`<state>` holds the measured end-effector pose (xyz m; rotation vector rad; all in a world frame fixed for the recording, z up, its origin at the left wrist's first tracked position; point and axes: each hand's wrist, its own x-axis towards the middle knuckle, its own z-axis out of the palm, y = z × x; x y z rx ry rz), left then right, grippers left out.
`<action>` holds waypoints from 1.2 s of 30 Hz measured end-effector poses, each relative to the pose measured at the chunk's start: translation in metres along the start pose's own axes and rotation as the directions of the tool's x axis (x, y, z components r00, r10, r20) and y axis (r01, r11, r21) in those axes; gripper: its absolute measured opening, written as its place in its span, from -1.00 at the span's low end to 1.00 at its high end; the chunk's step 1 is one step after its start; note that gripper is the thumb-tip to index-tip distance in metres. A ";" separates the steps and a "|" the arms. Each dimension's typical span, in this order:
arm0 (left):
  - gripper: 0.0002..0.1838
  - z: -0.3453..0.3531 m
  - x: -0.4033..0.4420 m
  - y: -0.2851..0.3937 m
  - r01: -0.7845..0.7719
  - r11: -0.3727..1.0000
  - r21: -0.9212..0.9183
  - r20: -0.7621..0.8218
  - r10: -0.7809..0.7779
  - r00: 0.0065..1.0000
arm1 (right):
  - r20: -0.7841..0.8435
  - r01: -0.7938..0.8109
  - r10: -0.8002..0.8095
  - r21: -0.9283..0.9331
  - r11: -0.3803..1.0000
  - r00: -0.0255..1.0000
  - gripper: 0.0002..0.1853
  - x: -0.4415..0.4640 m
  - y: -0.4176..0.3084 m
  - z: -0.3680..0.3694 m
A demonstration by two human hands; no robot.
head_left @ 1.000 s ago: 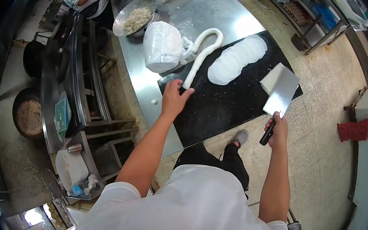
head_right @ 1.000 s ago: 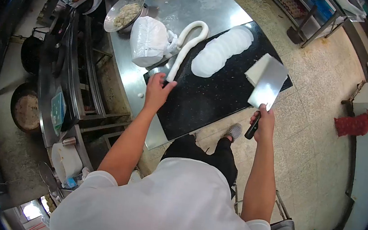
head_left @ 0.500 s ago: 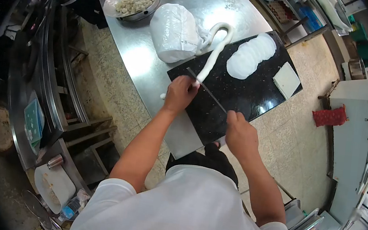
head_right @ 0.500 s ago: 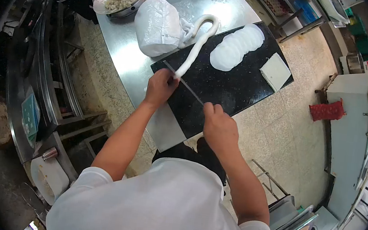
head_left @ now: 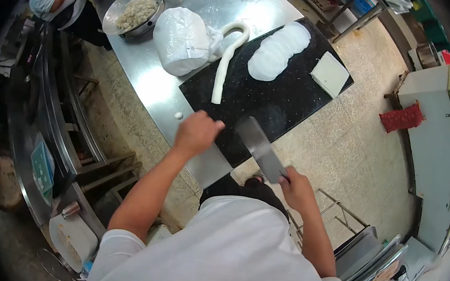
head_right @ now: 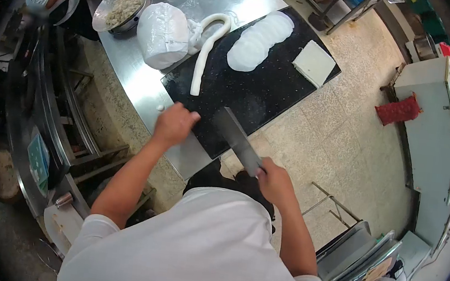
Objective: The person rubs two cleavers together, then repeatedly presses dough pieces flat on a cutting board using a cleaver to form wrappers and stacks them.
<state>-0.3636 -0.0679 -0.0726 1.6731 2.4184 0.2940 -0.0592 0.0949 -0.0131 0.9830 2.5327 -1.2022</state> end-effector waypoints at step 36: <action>-0.20 0.044 0.149 0.079 -0.675 0.737 0.040 0.090 0.670 0.737 | 0.160 -0.170 0.123 0.325 0.930 0.979 -0.41 0.081 0.054 0.030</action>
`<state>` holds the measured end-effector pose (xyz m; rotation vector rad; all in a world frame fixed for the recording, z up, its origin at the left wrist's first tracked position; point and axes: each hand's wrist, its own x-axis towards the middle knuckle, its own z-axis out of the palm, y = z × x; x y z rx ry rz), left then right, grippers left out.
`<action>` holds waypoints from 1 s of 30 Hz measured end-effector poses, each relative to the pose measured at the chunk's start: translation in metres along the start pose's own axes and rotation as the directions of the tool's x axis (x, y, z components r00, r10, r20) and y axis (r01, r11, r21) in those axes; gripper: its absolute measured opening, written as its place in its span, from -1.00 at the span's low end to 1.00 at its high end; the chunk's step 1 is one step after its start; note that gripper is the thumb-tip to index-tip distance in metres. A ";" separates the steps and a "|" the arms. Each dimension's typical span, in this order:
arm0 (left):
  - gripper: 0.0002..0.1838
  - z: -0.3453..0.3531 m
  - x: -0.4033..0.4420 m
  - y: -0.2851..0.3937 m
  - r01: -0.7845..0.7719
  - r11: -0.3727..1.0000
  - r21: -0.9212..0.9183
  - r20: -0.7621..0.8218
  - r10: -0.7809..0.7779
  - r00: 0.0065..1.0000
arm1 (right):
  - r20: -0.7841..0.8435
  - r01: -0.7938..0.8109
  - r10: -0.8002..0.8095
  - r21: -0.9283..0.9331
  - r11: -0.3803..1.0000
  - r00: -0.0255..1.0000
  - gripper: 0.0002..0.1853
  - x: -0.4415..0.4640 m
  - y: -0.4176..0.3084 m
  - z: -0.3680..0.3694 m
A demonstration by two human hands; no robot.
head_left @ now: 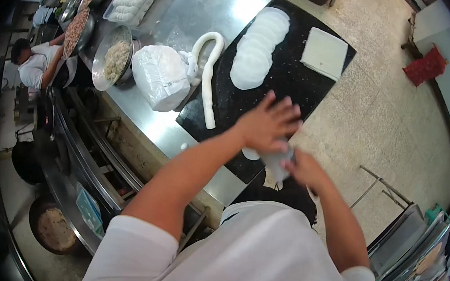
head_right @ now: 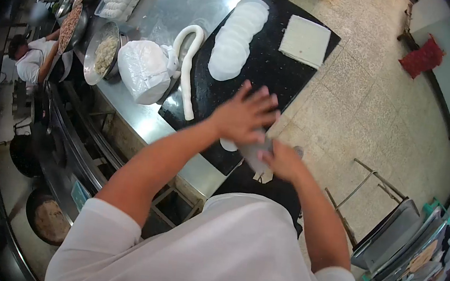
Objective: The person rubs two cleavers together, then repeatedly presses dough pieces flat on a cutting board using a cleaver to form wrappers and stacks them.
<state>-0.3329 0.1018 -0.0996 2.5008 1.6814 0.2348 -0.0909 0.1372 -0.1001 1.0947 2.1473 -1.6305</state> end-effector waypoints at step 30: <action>-0.24 0.013 -0.003 0.008 -0.094 0.979 -0.181 0.068 0.108 0.992 | -0.117 -0.062 0.042 -0.174 0.983 0.992 -0.29 -0.022 -0.007 0.022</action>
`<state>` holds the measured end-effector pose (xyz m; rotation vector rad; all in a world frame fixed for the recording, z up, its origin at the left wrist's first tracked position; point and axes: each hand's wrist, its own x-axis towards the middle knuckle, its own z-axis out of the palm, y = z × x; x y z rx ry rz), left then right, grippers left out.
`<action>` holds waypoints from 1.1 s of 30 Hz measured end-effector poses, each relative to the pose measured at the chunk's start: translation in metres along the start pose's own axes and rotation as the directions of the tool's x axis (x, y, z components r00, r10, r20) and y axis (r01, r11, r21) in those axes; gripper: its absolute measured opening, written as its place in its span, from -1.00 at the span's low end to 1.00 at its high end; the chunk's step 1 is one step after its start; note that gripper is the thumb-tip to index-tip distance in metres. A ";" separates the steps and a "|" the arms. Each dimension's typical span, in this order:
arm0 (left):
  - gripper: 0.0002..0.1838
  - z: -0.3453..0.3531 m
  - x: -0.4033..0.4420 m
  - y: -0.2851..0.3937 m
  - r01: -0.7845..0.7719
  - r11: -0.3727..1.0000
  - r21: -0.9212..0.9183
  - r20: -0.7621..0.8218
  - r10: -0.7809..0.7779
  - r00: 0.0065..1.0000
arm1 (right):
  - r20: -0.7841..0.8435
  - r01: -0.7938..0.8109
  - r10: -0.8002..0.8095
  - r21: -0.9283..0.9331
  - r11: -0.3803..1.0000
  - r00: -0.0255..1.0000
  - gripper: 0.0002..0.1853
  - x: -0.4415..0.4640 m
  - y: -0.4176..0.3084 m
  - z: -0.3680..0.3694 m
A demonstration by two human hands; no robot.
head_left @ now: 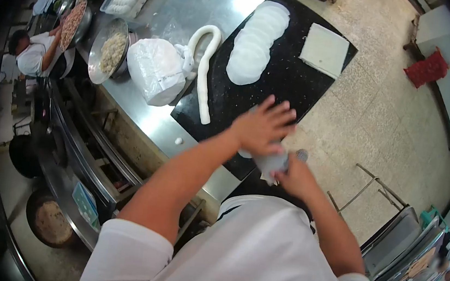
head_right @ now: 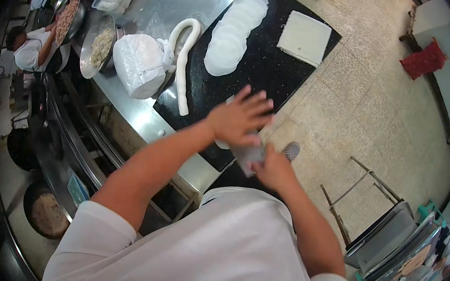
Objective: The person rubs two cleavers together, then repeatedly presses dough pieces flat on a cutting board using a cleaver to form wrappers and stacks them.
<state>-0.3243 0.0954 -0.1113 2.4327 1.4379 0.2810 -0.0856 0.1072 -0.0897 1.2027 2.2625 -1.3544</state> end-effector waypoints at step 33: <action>-0.17 0.007 -0.011 0.029 0.051 0.998 -0.030 0.004 -0.051 0.999 | 0.152 0.025 -0.040 0.098 0.995 0.988 -0.28 0.006 0.013 -0.010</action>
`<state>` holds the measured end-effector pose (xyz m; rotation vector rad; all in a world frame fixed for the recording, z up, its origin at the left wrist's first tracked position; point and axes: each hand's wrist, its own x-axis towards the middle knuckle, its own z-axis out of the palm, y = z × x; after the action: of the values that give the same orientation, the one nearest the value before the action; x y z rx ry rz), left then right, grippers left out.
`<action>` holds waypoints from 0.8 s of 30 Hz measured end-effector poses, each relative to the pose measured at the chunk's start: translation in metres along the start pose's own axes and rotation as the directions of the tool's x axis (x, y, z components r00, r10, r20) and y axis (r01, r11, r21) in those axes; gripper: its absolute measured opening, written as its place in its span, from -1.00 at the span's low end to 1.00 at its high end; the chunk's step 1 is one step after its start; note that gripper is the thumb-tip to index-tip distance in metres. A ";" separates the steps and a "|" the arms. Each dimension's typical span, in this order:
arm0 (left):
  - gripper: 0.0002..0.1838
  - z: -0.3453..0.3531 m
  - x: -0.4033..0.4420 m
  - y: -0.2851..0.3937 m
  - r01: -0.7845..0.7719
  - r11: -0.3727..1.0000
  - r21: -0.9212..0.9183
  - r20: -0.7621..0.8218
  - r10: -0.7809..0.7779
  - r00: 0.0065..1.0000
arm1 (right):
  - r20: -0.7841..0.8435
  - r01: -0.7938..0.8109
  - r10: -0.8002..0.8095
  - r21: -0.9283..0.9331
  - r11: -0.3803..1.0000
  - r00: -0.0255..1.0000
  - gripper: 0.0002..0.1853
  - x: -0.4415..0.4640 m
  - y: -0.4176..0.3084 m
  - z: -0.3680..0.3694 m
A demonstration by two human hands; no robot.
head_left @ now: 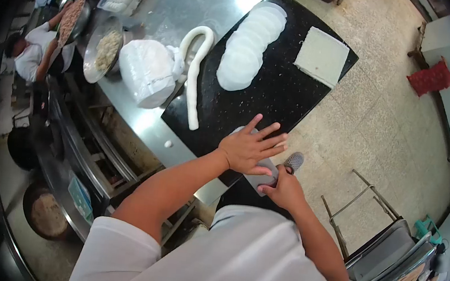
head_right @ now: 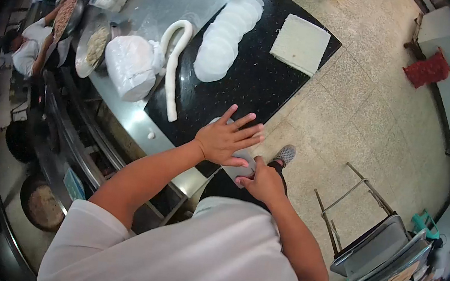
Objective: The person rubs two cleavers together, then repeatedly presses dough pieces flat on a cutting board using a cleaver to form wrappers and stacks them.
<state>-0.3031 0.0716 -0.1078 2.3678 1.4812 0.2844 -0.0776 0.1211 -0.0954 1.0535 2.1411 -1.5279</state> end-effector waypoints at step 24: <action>-0.68 -0.029 -0.034 0.002 0.494 0.594 -0.635 -0.117 -0.706 0.699 | -0.392 -0.242 0.224 0.002 0.970 0.892 -0.60 -0.099 -0.031 0.002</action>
<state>-0.3268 0.0450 -0.0797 1.2616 1.9401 0.8718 -0.0325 0.0762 -0.0138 1.6484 2.1771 -1.2294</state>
